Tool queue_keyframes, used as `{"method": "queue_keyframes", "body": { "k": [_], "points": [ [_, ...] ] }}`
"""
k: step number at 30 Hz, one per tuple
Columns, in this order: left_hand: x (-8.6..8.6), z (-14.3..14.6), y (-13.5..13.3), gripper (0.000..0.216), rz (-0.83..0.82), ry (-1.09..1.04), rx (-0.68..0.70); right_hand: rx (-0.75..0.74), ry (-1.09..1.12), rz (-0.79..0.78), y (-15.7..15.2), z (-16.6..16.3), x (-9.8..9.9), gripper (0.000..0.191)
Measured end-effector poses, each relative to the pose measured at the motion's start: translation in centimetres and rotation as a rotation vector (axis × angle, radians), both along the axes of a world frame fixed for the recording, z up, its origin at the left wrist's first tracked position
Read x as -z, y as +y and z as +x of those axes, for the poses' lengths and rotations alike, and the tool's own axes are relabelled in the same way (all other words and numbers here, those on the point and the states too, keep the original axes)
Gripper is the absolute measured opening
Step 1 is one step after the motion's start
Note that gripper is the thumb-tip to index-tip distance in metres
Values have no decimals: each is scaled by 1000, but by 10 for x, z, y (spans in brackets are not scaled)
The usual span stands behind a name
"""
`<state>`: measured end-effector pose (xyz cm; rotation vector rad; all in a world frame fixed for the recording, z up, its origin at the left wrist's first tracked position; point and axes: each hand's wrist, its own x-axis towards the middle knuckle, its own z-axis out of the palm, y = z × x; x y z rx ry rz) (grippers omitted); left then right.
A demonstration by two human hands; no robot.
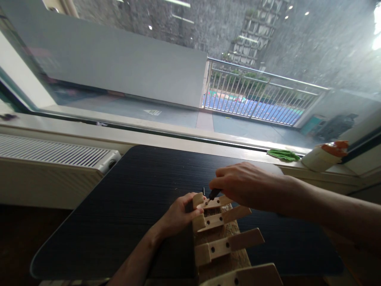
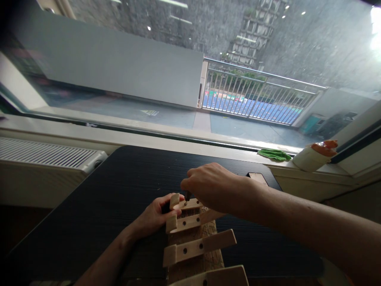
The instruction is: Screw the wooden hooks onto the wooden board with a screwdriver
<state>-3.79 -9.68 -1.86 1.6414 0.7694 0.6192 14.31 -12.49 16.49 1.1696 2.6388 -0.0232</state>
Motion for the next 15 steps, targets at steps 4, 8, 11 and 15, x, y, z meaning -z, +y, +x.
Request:
{"method": "queue_keyframes", "body": {
  "k": [4, 8, 11, 15],
  "points": [
    [2, 1, 0, 35, -4, 0, -9, -52, -6, -14, 3, 3, 2, 10],
    [2, 1, 1, 33, 11, 7, -6, -100, 25, 3, 5, 5, 10, 11],
    [2, 0, 1, 33, 11, 11, -4, -97, 16, 25, 5, 6, 14, 11],
    [-1, 0, 0, 32, -4, 3, 7, 20, -45, 58, 2, 2, 15, 15]
  ]
}}
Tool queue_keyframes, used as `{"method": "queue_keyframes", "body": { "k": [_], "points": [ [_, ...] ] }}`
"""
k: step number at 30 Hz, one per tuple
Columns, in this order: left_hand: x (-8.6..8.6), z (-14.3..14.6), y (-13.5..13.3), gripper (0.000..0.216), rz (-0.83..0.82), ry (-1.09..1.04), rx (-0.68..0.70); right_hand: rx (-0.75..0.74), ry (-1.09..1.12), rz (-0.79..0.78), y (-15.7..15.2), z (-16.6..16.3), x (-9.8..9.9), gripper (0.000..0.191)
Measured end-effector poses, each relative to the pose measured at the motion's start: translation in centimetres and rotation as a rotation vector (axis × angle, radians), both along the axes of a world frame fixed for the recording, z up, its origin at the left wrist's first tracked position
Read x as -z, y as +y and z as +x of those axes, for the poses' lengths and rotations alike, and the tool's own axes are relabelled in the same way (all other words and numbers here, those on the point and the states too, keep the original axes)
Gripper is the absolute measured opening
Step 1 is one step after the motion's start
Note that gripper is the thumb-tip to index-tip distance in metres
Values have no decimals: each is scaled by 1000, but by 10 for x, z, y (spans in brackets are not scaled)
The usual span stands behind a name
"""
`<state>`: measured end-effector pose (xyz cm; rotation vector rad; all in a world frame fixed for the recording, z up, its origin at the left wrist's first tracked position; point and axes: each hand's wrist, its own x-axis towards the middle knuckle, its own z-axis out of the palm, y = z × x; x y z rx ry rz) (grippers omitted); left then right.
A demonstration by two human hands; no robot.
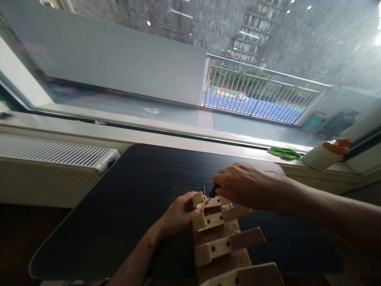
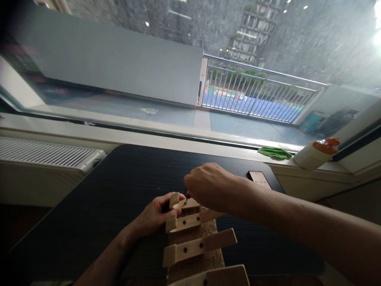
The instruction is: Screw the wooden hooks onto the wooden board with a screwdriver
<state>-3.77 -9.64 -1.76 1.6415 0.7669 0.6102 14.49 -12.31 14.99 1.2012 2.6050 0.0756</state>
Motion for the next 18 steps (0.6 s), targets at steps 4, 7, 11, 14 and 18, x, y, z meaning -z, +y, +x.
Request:
{"method": "queue_keyframes", "body": {
  "k": [4, 7, 11, 14, 18],
  "points": [
    [-2, 0, -1, 32, -2, 8, 4, 193, -27, 56, -5, -10, -1, 24],
    [-1, 0, -1, 32, 4, 7, 2, 279, -20, 45, -7, -15, -2, 27],
    [0, 0, 0, 33, -2, 6, 3, 168, 47, -17, -5, -10, -6, 16],
    [1, 0, 1, 33, 2, 9, 10, 94, 68, -96, -3, -4, -12, 14],
    [2, -1, 1, 32, 8, 16, 14, 43, 35, -188, 1, 0, -17, 15]
  ]
}}
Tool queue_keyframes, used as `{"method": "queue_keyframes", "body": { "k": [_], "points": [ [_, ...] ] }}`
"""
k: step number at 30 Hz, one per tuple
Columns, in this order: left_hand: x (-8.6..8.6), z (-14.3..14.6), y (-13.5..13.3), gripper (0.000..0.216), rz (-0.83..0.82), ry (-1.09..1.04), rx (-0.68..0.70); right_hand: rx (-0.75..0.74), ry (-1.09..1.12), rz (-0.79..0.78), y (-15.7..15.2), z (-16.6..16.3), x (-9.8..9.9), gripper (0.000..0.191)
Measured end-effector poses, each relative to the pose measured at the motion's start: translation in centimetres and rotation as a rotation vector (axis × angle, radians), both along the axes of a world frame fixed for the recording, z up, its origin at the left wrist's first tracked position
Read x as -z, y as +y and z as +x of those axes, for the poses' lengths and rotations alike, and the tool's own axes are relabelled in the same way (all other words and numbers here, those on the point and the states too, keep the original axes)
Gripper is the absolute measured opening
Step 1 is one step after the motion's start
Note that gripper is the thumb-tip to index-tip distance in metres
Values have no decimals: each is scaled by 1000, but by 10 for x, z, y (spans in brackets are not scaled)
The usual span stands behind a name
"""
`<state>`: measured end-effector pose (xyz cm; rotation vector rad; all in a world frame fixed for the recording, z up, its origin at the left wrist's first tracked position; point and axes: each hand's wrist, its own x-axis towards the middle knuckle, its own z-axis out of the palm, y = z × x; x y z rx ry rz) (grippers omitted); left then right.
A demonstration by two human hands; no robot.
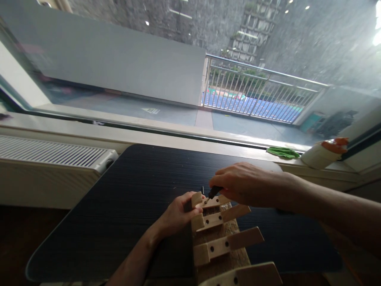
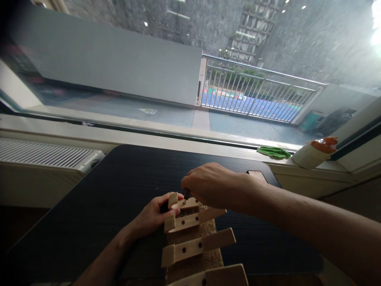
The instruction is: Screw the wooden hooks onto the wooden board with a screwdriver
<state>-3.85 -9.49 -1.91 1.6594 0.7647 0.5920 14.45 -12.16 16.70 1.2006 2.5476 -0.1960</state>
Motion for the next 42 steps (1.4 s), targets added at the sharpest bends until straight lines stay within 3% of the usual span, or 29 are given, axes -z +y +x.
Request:
{"method": "queue_keyframes", "body": {
  "k": [7, 13, 17, 23, 30, 35, 38, 42],
  "points": [
    [2, 0, -1, 31, -7, -17, 2, 0, -6, 85, 2, -3, 10, 13],
    [0, 0, -1, 30, -17, -33, 14, 160, -80, 276, 1, -11, 27, 28],
    [-1, 0, -1, 30, -10, -47, 22, 210, -94, 247, 0, -11, 25, 30],
    [6, 1, -2, 32, -11, -71, 11, 82, 9, 149, -11, -8, 11, 12],
    [-1, -9, -1, 42, 16, -61, 30, 107, -48, 183, -15, -16, 27, 18],
    [-4, -36, -25, 41, 238, 245, -200, 105, 1, 212, -16, -10, 38, 21],
    [-6, -35, -43, 36, 307, 318, -149, 115, 46, 252, -18, -7, 44, 22],
    [-15, -18, -52, 32, 239, 210, -114, 127, 88, 292, -27, -9, 48, 25]
  ]
}}
